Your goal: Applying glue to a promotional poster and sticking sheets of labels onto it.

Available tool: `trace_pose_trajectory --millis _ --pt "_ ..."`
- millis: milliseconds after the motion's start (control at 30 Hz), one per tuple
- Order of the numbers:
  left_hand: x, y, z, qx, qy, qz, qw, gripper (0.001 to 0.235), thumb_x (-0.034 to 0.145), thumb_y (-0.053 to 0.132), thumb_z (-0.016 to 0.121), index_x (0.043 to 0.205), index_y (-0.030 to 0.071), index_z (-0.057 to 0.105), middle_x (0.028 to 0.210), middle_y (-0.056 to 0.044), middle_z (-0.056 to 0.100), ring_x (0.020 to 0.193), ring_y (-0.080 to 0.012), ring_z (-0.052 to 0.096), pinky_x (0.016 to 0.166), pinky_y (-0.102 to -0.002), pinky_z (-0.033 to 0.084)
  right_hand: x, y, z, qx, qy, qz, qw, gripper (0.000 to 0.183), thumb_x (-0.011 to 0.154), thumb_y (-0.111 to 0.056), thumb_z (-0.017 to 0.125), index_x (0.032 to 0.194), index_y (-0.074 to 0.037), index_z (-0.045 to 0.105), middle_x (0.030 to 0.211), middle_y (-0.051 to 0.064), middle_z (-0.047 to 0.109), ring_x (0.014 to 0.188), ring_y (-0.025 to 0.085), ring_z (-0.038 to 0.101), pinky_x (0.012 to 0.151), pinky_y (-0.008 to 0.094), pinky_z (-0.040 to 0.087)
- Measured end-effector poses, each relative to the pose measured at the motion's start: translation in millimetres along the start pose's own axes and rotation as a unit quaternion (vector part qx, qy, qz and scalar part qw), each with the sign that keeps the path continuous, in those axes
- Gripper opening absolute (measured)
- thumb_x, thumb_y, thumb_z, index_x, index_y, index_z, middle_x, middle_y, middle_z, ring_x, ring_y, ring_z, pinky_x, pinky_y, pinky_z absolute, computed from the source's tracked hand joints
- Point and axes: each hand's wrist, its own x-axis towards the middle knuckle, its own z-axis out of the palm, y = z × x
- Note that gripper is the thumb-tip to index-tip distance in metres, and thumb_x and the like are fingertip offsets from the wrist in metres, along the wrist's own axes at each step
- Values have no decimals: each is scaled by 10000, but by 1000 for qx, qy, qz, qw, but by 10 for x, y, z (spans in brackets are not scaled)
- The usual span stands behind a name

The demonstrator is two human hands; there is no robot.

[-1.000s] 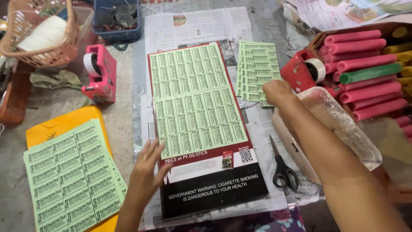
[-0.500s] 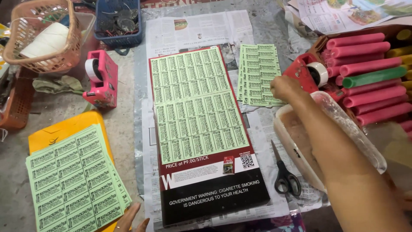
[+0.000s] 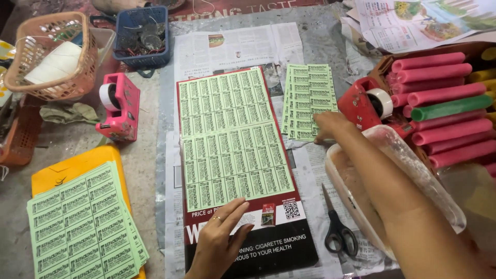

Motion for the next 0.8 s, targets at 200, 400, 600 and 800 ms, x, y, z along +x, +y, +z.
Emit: trace_pose_trajectory --millis 200,400,600,800 --pt "233 -87 342 -32 -40 -1 999 380 940 154 717 1280 -4 658 1256 -195 719 1126 -301 730 1013 -385 599 231 380 174 37 77 -31 996 495 786 -445 854 1135 -163 647 1146 80 723 1047 323 668 800 462 531" --pt "446 -111 626 -47 -80 6 996 361 906 68 740 1255 0 676 1239 -181 729 1102 -302 725 1008 -369 610 61 362 62 109 91 -10 990 210 929 -90 510 992 -21 698 1000 218 695 865 389 667 705 512 518" --pt "835 -489 1247 -118 -72 -47 989 371 921 108 715 1291 113 691 1166 -114 738 1137 -269 700 928 -368 568 263 887 365 209 315 -6 926 363 855 -200 600 1171 -154 773 1012 226 761 1039 438 702 925 563 543" --pt "1707 -574 2063 -187 -64 -190 962 456 890 253 753 1318 111 682 1196 -166 742 1106 -354 718 958 -474 558 -9 761 219 298 337 35 893 227 821 -213 700 1016 -198 815 978 128 772 1026 379 704 863 517 572"
